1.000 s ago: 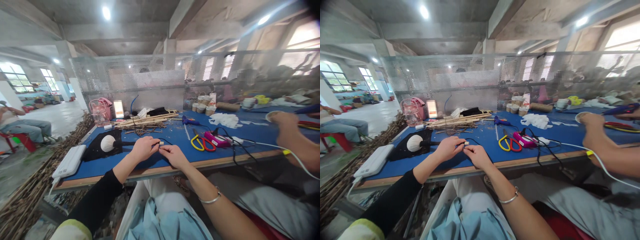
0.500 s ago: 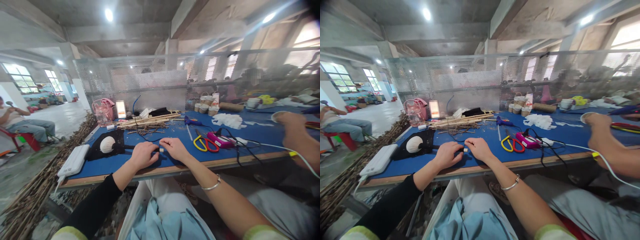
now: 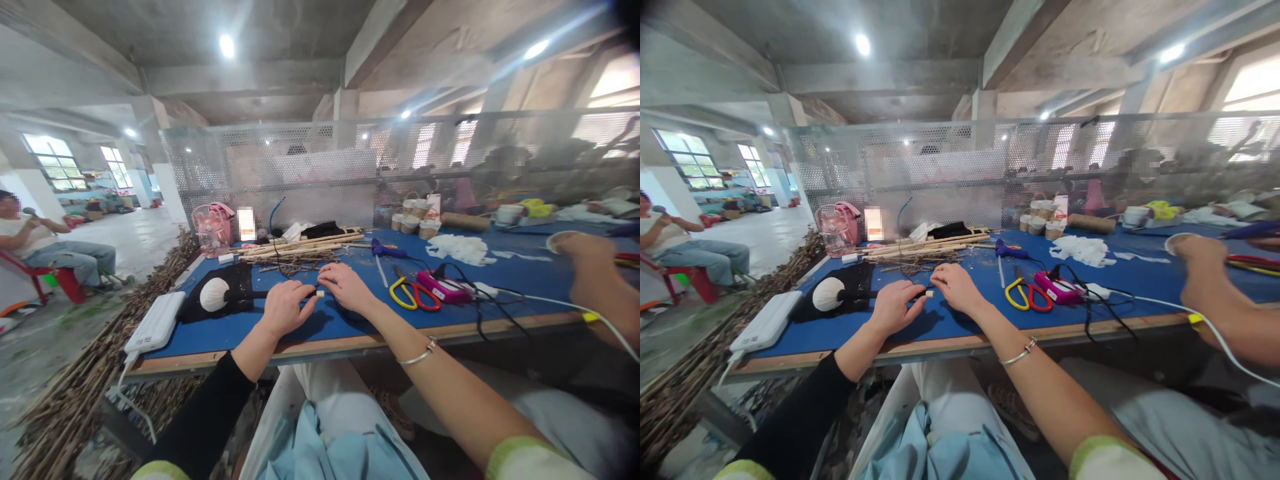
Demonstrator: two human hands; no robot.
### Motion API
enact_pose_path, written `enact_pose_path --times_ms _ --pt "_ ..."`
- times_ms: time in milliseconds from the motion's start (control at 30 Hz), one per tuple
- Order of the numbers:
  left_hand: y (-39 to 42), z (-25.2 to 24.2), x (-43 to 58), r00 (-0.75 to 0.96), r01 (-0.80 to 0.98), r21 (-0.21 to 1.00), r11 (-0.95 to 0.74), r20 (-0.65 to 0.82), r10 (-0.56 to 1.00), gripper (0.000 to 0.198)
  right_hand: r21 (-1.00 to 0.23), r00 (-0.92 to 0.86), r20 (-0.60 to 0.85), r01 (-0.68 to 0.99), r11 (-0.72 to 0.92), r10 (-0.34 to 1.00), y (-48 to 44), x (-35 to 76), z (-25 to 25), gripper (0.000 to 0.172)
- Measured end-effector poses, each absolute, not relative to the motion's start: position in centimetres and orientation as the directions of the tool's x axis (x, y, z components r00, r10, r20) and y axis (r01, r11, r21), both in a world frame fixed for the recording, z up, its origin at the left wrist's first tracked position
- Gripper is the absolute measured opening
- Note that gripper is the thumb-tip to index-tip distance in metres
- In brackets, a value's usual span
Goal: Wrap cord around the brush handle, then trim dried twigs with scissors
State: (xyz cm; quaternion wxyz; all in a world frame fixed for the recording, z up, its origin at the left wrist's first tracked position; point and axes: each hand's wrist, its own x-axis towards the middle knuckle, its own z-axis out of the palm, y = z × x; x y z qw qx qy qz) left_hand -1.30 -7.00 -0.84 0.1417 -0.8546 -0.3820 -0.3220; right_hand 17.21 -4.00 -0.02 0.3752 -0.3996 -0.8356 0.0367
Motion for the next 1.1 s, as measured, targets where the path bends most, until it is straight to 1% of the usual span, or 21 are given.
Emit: enact_pose_path --times_ms 100,133,167,233,333,400,533,633,700,767,867,967,1100 --pt "-6.7 -0.7 -1.5 0.471 0.760 0.020 -0.650 0.672 0.571 0.033 -0.501 -0.414 0.498 0.580 0.642 0.762 -3.9 16.3 -0.8 0.022" --pt "-6.6 -0.6 -1.6 0.460 0.765 0.026 -0.644 0.678 0.574 0.033 -0.534 -0.410 0.473 0.571 0.624 0.780 -4.0 16.0 -1.2 0.022" --pt "-6.5 -0.6 -1.7 0.449 0.770 0.032 -0.637 0.683 0.577 0.033 -0.542 -0.407 0.469 0.568 0.619 0.784 -4.2 15.7 -1.6 0.023" --pt "-6.2 -0.7 -1.9 0.426 0.780 0.047 -0.624 0.690 0.584 0.033 -0.486 -0.419 0.510 0.580 0.654 0.751 -4.9 15.5 -2.3 0.023" --pt "-5.9 -0.8 -2.0 0.423 0.789 0.050 -0.612 0.678 0.601 0.033 -0.334 -0.452 0.593 0.616 0.714 0.667 -5.8 15.7 -2.5 0.022" --pt "-5.7 -0.9 -1.9 0.445 0.792 0.037 -0.610 0.649 0.617 0.033 -0.288 -0.438 0.639 0.626 0.725 0.632 -6.2 15.9 -2.4 0.022" --pt "-5.5 -1.1 -1.7 0.495 0.785 0.021 -0.619 0.580 0.647 0.032 -0.290 -0.395 0.692 0.615 0.733 0.605 -6.2 16.2 -2.4 0.022" --pt "-5.5 -1.3 -1.6 0.522 0.771 0.028 -0.636 0.544 0.657 0.031 -0.284 -0.419 0.683 0.603 0.745 0.598 -6.2 16.3 -2.4 0.021" --pt "-5.6 -1.3 -1.7 0.538 0.757 0.038 -0.652 0.529 0.656 0.030 -0.305 -0.422 0.672 0.591 0.747 0.609 -6.3 16.3 -2.4 0.020" --pt "-5.8 -1.3 -1.7 0.561 0.739 0.043 -0.672 0.513 0.650 0.028 -0.373 -0.411 0.656 0.552 0.745 0.633 -6.4 16.4 -2.3 0.018" --pt "-6.2 -1.2 -1.6 0.605 0.709 0.040 -0.704 0.477 0.637 0.025 -0.558 -0.413 0.579 0.428 0.711 0.703 -6.4 16.5 -2.1 0.016" --pt "-6.5 -1.0 -1.6 0.633 0.692 0.034 -0.721 0.453 0.628 0.025 -0.736 -0.446 0.458 0.295 0.609 0.769 -6.0 16.8 -2.3 0.017" --pt "-6.6 -0.9 -1.4 0.642 0.687 0.029 -0.726 0.445 0.624 0.025 -0.867 -0.447 0.349 0.179 0.465 0.824 -5.3 16.9 -2.5 0.017"
